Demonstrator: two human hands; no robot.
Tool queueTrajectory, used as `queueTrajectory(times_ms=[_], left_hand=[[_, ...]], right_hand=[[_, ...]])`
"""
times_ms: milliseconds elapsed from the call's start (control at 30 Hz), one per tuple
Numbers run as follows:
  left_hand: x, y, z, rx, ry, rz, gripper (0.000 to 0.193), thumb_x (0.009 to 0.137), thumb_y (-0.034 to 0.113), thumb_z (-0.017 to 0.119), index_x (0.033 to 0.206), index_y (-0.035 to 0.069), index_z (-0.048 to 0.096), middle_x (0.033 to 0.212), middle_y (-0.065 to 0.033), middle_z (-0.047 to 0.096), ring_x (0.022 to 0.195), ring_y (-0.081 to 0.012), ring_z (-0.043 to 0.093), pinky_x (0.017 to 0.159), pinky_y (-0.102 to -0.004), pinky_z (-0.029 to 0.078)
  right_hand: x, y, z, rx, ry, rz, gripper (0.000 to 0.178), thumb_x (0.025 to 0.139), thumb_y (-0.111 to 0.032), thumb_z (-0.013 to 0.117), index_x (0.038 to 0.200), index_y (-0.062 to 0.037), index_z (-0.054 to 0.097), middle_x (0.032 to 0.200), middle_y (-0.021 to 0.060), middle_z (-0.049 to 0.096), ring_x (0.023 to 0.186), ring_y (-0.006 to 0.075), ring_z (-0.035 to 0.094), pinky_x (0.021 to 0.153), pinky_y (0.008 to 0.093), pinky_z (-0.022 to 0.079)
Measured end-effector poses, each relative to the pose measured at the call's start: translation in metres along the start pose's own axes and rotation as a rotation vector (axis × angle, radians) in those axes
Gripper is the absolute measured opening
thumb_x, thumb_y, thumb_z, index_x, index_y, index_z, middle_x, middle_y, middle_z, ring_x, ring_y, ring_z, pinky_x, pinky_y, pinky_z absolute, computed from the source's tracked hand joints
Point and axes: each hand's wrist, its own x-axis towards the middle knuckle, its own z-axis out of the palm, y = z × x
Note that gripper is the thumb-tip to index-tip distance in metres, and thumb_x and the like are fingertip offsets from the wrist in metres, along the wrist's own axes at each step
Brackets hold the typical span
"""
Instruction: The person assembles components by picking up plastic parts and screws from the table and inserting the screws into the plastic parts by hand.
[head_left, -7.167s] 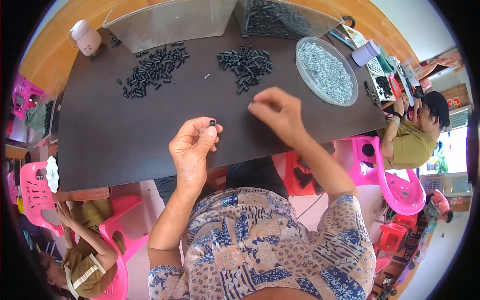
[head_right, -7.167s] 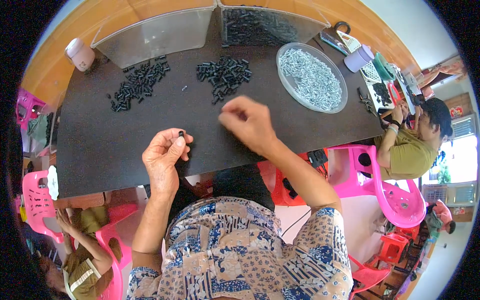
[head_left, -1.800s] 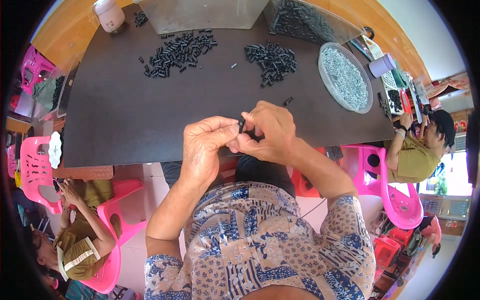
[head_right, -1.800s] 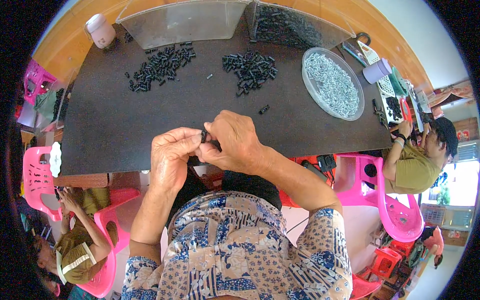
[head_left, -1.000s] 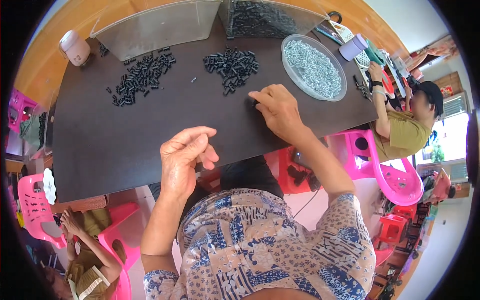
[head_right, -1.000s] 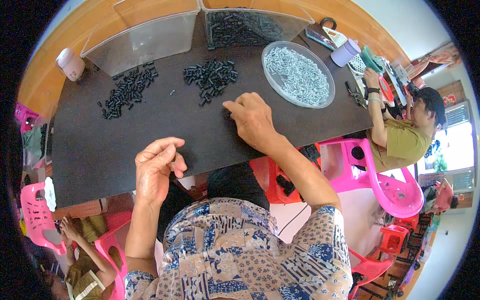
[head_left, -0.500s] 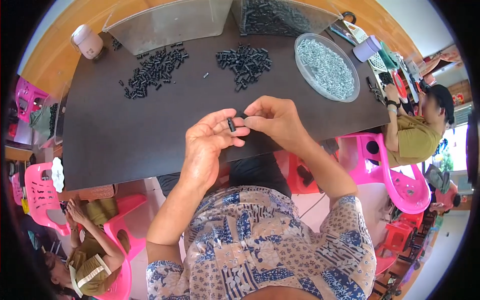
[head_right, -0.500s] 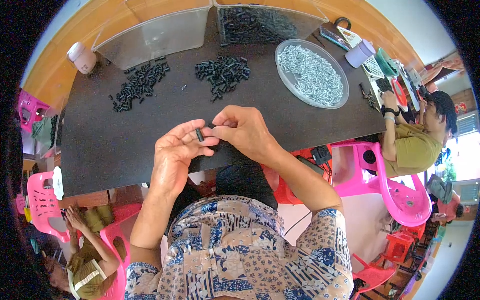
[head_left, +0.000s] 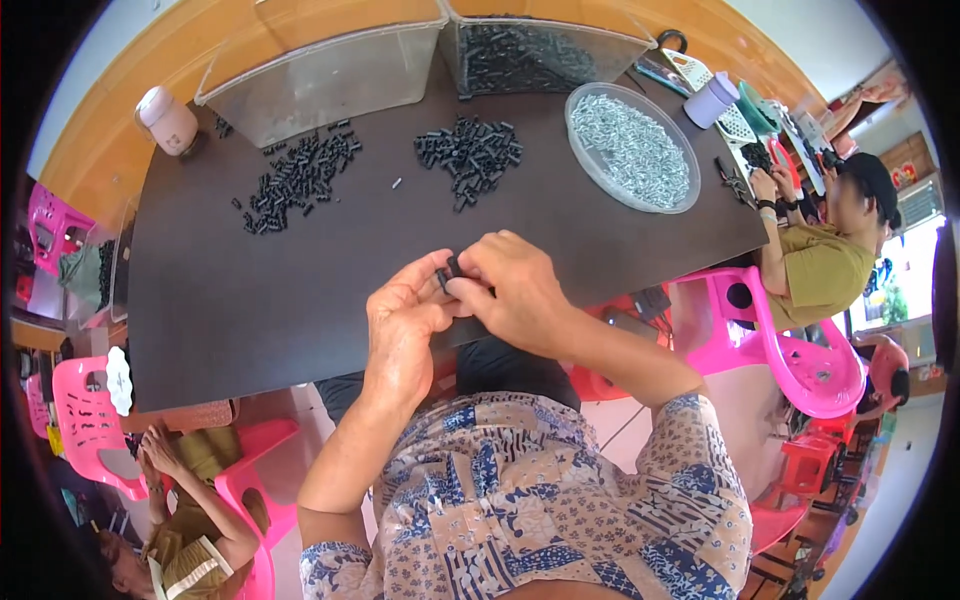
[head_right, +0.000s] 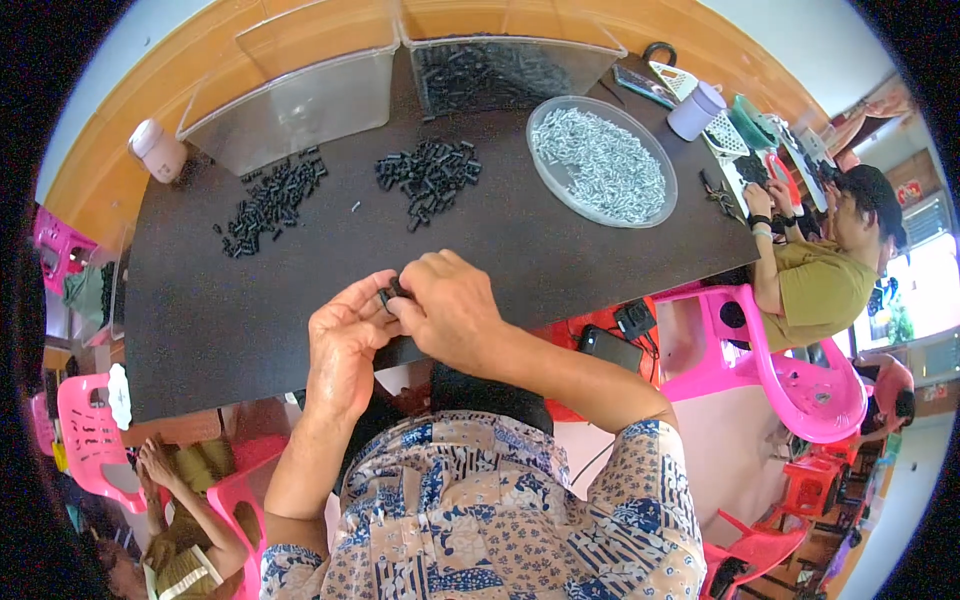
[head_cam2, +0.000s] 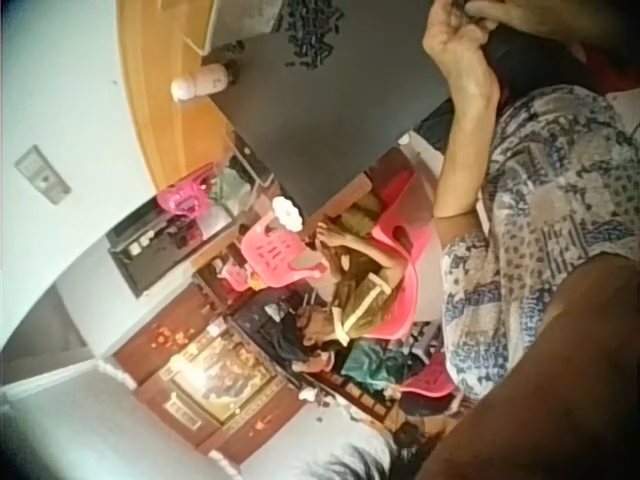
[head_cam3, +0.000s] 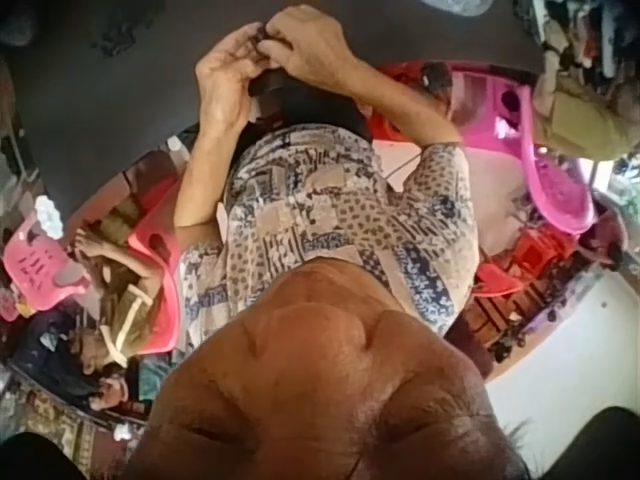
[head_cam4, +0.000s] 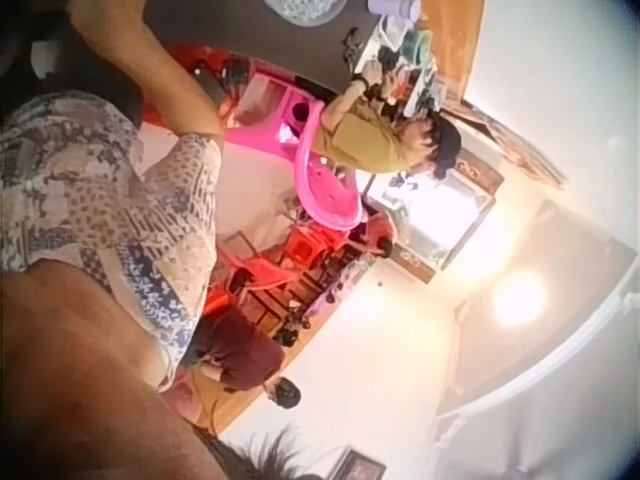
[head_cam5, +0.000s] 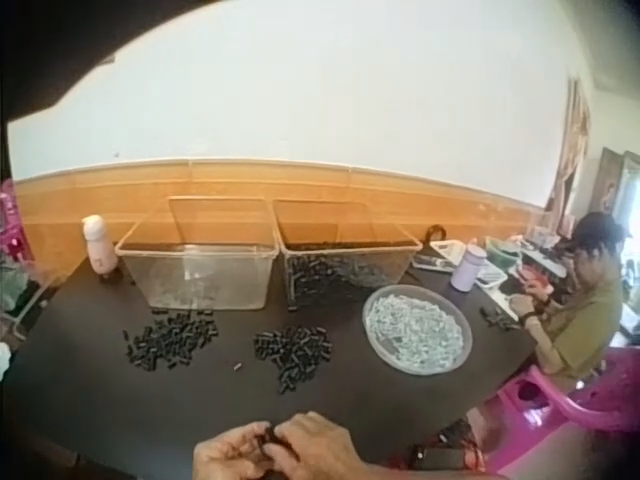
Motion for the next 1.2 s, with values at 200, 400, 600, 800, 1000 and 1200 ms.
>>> queueTrajectory(times_ms=[200,400,600,800,1000,1200], left_hand=[[-0.005,-0.002,0.003,0.081,-0.028,0.012,0.069,0.061,-0.015,0.038,0.130,-0.012,0.035,0.113,-0.0164,0.055,0.105,-0.0184,0.055,0.090,-0.0236,0.040],[0.001,-0.004,0.006,0.008,-0.004,0.046,0.069,0.062,-0.017,0.036,0.130,-0.009,0.037,0.114,-0.0137,0.054,0.107,-0.0177,0.053,0.087,-0.0229,0.042],[0.003,-0.003,0.004,-0.051,0.047,0.087,0.066,0.059,-0.018,0.041,0.124,-0.008,0.044,0.109,-0.0109,0.056,0.097,-0.0143,0.055,0.079,-0.0209,0.043],[0.000,-0.003,-0.002,-0.001,0.022,0.035,0.066,0.059,-0.017,0.042,0.125,-0.008,0.045,0.107,-0.0122,0.058,0.094,-0.0157,0.057,0.080,-0.0217,0.044],[0.001,0.002,-0.007,0.154,-0.001,-0.016,0.061,0.060,-0.015,0.042,0.120,-0.009,0.051,0.095,-0.0151,0.063,0.087,-0.0182,0.061,0.072,-0.0230,0.046],[0.010,0.008,-0.017,0.314,-0.051,-0.041,0.061,0.059,-0.013,0.042,0.119,-0.008,0.053,0.097,-0.0133,0.063,0.076,-0.0166,0.061,0.063,-0.0236,0.046]], right_hand=[[-0.001,-0.002,0.010,-0.018,0.031,0.017,0.015,0.068,-0.009,0.064,0.073,-0.0018,0.052,0.073,0.0125,0.053,0.071,0.0311,0.052,0.060,0.0416,0.042],[0.005,0.003,0.015,-0.070,0.104,-0.012,0.015,0.066,-0.009,0.063,0.075,-0.0018,0.053,0.073,0.0125,0.052,0.070,0.0296,0.050,0.059,0.0416,0.042],[0.008,-0.001,0.022,-0.267,0.260,-0.217,0.021,0.065,-0.011,0.063,0.082,-0.0005,0.055,0.076,0.0114,0.049,0.072,0.0282,0.047,0.061,0.0371,0.041],[0.006,0.007,0.023,-0.157,0.196,-0.226,0.021,0.065,-0.010,0.065,0.078,-0.0016,0.052,0.074,0.0120,0.049,0.069,0.0281,0.047,0.059,0.0380,0.041],[0.002,0.010,0.021,-0.068,0.079,-0.083,0.020,0.065,-0.010,0.065,0.074,-0.0031,0.048,0.069,0.0131,0.053,0.066,0.0312,0.054,0.055,0.0418,0.042],[0.007,0.006,0.012,0.141,-0.116,0.166,0.021,0.071,-0.014,0.065,0.069,-0.0014,0.049,0.066,0.0154,0.055,0.062,0.0334,0.057,0.056,0.0432,0.043]])
